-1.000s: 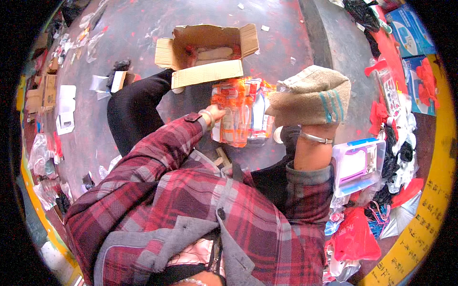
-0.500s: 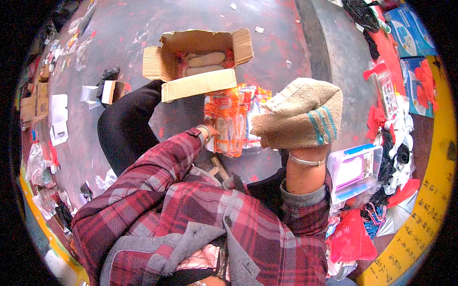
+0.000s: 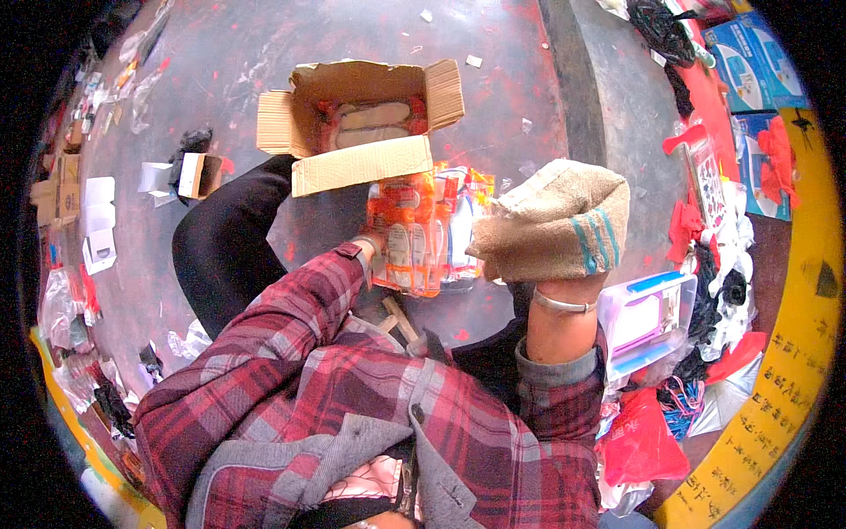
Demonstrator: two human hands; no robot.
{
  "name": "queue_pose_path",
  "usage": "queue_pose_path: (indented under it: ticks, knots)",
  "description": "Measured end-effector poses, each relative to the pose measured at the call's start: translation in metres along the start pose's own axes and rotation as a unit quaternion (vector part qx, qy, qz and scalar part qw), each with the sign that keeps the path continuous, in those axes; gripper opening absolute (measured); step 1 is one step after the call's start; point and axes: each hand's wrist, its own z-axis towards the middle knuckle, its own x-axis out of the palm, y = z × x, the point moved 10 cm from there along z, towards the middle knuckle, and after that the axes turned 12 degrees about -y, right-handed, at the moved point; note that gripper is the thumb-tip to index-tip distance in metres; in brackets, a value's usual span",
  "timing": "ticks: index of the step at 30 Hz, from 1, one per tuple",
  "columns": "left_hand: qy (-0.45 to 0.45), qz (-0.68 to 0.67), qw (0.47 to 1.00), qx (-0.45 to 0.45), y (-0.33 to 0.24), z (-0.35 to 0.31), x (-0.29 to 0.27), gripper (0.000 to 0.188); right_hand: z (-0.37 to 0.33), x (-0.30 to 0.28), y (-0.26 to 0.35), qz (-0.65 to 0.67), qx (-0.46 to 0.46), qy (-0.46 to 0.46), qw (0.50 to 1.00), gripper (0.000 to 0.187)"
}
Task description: The person sits on the floor and wipes the surface of several packaged slippers using a cloth. They pick up each slipper from a cardboard box, wipe it, and place it back into the box.
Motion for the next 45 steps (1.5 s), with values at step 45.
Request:
queue_pose_path:
  ticks: [45]
  knots:
    - [0.351,-0.856,0.378,0.024,-0.249,-0.190,-0.409,0.048,-0.135,0.131,-0.044,-0.591,-0.424,0.261,0.634,0.055]
